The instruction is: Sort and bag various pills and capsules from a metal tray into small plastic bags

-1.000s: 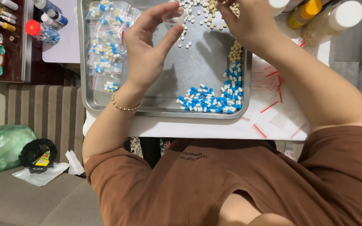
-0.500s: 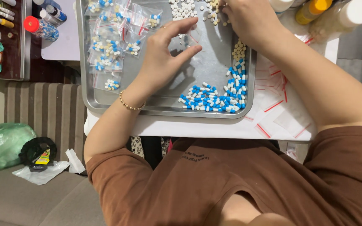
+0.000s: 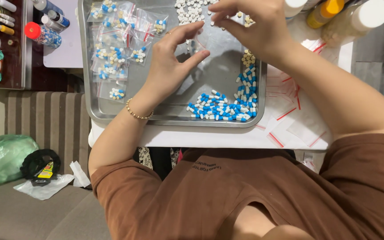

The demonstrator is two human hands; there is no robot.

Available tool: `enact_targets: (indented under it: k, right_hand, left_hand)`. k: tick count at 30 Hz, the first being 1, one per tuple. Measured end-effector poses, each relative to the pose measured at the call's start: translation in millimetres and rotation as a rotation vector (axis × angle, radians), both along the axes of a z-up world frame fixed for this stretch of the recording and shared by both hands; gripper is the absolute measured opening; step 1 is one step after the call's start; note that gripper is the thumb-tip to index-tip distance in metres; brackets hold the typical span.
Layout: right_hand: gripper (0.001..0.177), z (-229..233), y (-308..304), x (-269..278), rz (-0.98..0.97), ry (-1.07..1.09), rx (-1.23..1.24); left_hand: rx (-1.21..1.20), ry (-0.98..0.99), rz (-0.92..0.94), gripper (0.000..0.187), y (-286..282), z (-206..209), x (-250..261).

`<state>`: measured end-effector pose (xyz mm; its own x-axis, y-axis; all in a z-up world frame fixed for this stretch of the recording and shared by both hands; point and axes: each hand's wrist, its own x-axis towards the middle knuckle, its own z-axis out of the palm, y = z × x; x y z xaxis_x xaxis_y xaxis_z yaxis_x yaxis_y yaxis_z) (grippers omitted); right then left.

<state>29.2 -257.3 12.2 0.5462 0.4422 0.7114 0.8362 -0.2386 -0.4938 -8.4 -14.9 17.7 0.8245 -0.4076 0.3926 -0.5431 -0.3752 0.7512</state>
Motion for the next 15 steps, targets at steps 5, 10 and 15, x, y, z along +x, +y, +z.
enact_targets:
  k: [5,10,15]
  right_hand:
    - [0.024,10,10,-15,0.098,0.119,0.087]
    - [0.027,10,11,-16,0.115,0.096,0.054]
    - [0.020,5,5,-10,0.024,-0.013,0.005]
  left_hand:
    - [-0.047,0.034,-0.030,0.045,-2,-4,-1]
    - [-0.063,0.020,-0.043,0.045,-4,-7,-1]
    - [-0.063,-0.009,-0.035,0.046,-3,-4,-1]
